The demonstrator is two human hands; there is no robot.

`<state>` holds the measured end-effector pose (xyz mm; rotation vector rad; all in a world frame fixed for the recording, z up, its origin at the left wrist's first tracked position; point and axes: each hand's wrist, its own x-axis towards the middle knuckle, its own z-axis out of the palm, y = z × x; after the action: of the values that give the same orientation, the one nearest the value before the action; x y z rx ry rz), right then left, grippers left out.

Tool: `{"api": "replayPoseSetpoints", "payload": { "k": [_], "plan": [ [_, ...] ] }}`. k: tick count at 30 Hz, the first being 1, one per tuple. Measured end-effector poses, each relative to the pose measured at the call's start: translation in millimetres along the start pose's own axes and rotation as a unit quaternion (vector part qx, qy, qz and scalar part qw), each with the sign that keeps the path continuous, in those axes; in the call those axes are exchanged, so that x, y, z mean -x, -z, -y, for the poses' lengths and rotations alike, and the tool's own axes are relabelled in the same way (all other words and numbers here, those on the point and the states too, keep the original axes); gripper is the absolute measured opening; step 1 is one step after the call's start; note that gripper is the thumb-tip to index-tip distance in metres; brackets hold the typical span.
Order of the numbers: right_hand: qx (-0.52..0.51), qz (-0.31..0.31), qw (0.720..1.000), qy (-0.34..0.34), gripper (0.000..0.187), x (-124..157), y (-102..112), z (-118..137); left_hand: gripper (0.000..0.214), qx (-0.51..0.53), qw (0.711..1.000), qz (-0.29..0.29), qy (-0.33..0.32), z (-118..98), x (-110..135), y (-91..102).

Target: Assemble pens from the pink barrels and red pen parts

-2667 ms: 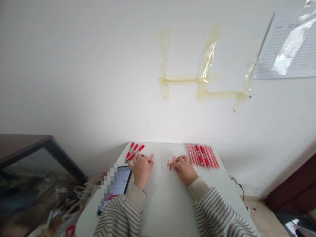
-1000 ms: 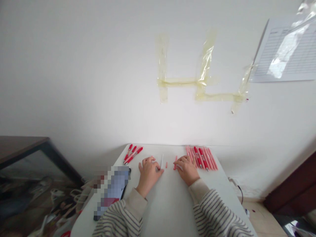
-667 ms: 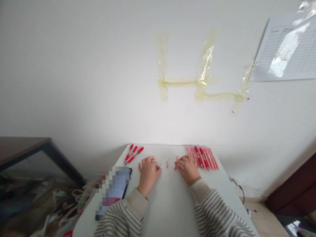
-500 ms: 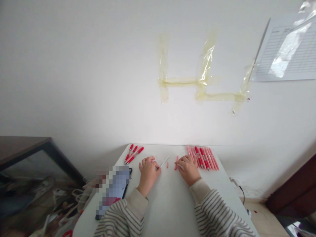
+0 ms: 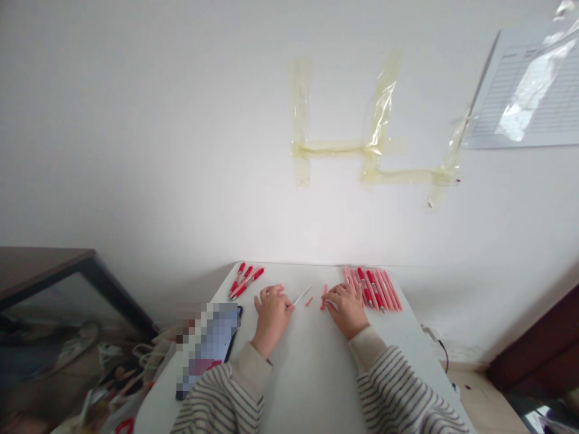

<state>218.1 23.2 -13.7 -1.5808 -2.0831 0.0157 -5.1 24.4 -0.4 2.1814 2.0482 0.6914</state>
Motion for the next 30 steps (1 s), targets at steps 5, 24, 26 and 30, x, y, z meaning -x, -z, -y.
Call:
{"api": "replayPoseSetpoints", "payload": {
  "k": [5, 24, 26, 30],
  "plan": [
    [0.001, -0.012, 1.0, 0.005, 0.021, -0.2, -2.2, -1.9, 0.006, -0.002, 1.0, -0.015, 0.01, -2.9, 0.2, 4.4],
    [0.03, -0.12, 0.992, 0.028, 0.032, -3.5, -10.0, -13.5, 0.002, 0.094, 0.994, -0.033, -0.033, -4.5, -4.6, 2.0],
    [0.026, -0.124, 0.992, 0.027, 0.036, -3.6, -10.1, -14.2, 0.002, 0.098, 0.994, -0.033, -0.045, -4.1, -4.5, 0.9],
    [0.015, -0.11, 0.993, 0.041, 0.03, -2.4, -9.4, -12.4, 0.004, 0.102, 0.992, -0.024, -0.067, -2.5, -4.7, -2.5]
  ]
}}
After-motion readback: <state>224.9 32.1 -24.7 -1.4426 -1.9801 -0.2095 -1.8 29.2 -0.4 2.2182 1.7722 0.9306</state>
